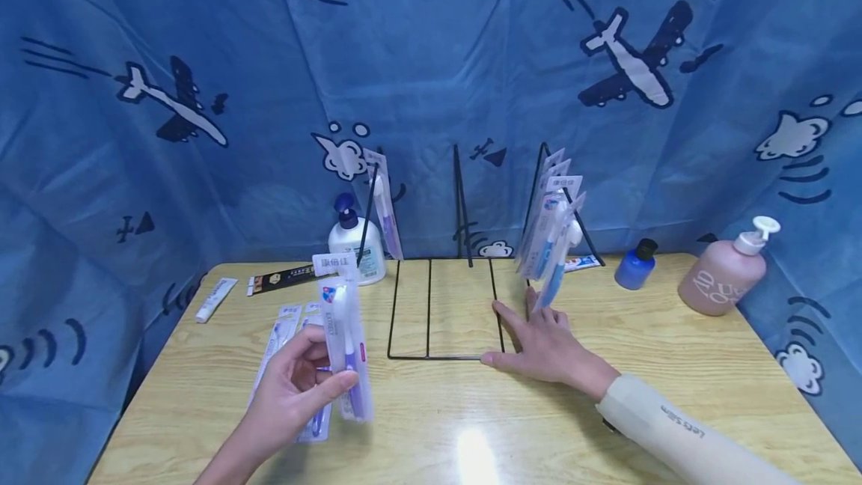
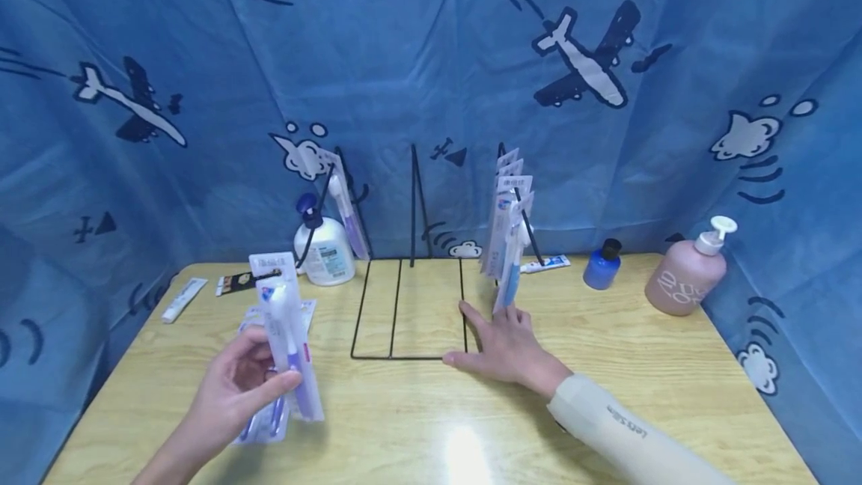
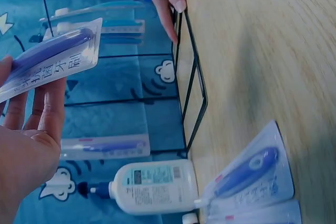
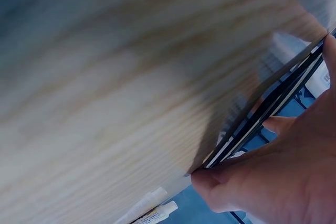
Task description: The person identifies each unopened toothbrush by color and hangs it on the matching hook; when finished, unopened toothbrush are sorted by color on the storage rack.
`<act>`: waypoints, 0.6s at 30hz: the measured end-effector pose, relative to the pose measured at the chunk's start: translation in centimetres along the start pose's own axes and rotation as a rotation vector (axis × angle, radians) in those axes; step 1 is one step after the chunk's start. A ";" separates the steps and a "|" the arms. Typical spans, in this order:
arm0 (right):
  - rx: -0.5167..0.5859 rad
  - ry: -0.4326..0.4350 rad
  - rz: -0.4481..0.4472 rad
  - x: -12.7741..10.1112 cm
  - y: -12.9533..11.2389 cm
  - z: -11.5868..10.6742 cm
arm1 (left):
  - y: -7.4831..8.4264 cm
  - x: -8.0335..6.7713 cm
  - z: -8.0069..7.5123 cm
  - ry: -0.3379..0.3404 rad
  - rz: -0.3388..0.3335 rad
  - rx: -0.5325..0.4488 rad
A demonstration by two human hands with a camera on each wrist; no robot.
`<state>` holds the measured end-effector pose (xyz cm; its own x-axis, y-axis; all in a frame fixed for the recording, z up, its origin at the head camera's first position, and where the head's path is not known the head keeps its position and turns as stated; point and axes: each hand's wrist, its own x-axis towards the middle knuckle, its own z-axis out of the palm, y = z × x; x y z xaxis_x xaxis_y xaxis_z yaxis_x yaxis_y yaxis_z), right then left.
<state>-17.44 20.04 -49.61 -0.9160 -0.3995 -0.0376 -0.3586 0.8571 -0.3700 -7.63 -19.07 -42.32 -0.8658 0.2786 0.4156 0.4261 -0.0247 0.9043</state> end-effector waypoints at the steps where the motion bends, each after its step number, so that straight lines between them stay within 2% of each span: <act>1: -0.005 -0.002 0.002 0.0 0.1 0.0 | -0.2 0.1 0.2 -0.005 -0.010 -0.004; 6: -0.025 0.004 -0.004 0.0 0.2 0.0 | -1.0 0.9 0.6 -0.014 -0.078 -0.003; 10: -0.041 0.024 -0.017 -0.1 0.2 -0.2 | -1.9 1.9 0.7 0.000 -0.105 0.001; 13: -0.040 0.025 -0.015 -0.1 0.2 -0.3 | -2.6 3.2 0.8 0.040 -0.139 0.020; 18: 0.005 0.002 -0.007 0.0 0.2 0.0 | -3.8 5.7 1.0 0.157 -0.226 0.073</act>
<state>-17.51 20.21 -49.64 -0.9140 -0.4044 -0.0332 -0.3636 0.8527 -0.3751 -13.91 -16.47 -43.52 -0.9686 0.1169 0.2195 0.2306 0.0920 0.9687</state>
